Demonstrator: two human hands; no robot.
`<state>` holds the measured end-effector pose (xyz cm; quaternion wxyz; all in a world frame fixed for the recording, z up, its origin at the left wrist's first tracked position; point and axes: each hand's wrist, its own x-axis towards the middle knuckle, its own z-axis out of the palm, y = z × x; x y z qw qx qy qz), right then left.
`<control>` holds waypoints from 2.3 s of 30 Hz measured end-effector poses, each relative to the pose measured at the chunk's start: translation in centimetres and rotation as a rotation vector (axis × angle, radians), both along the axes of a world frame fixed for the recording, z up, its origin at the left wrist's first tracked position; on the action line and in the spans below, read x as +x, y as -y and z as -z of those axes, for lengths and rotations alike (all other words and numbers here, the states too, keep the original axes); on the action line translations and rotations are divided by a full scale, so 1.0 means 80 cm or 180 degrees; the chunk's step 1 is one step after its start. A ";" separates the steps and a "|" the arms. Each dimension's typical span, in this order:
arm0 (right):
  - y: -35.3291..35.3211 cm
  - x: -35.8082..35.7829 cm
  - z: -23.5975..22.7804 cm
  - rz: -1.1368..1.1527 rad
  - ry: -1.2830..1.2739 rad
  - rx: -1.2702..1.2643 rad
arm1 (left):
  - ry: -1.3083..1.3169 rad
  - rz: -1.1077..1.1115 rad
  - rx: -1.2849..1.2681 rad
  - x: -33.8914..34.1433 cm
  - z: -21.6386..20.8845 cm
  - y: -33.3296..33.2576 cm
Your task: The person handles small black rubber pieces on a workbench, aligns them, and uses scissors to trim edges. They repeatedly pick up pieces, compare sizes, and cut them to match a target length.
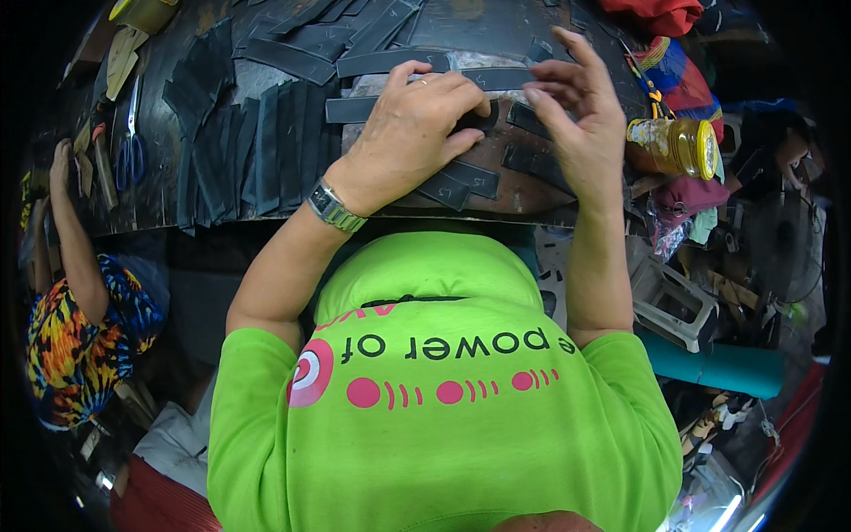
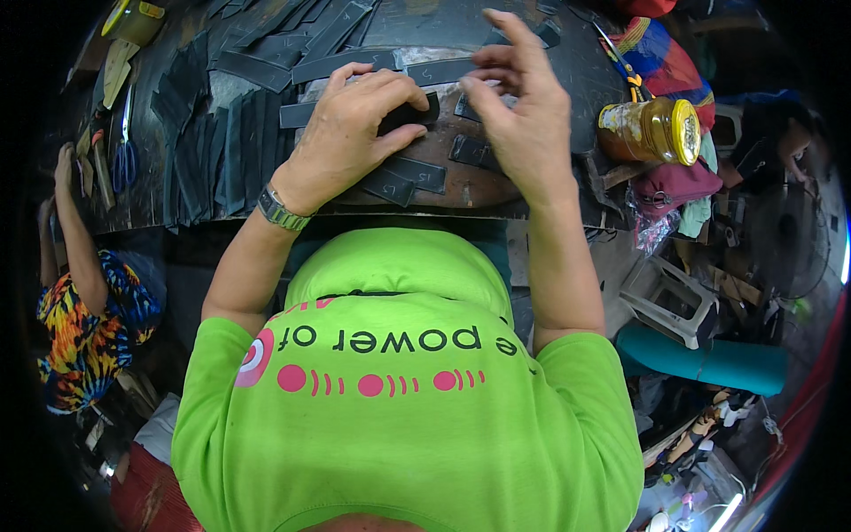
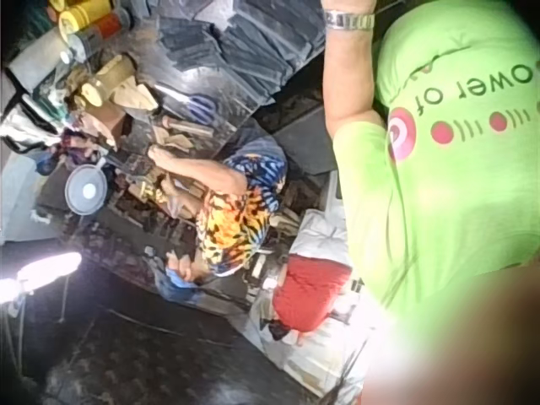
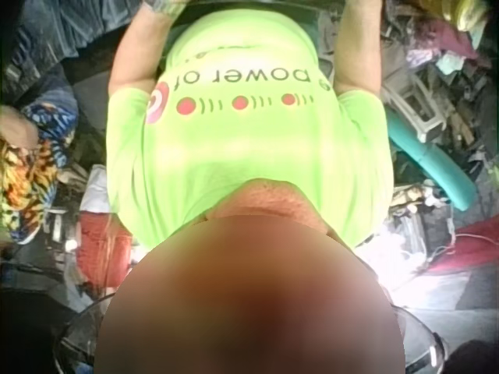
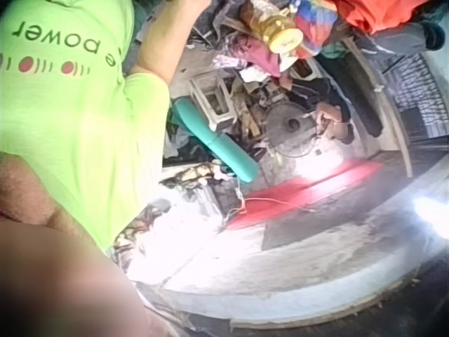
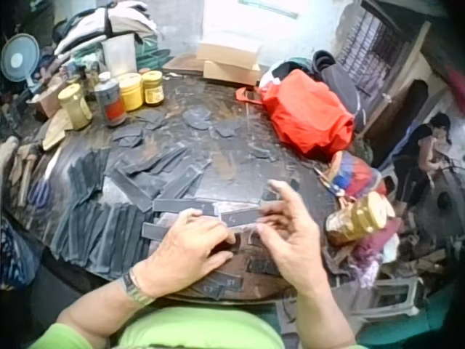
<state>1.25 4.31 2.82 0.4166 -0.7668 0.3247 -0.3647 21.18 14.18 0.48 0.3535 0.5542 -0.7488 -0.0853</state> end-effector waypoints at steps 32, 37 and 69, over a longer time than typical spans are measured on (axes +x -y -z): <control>-0.018 -0.034 0.027 -0.0091 -0.0611 -0.0346 | -0.0206 0.0034 0.0185 -0.009 -0.005 -0.011; -0.018 -0.035 0.027 -0.0074 -0.0611 -0.0362 | -0.0275 -0.0022 0.0166 -0.013 -0.003 -0.010; -0.018 -0.034 0.023 -0.0072 -0.0748 -0.0415 | -0.0177 0.0187 0.0246 -0.008 0.001 -0.007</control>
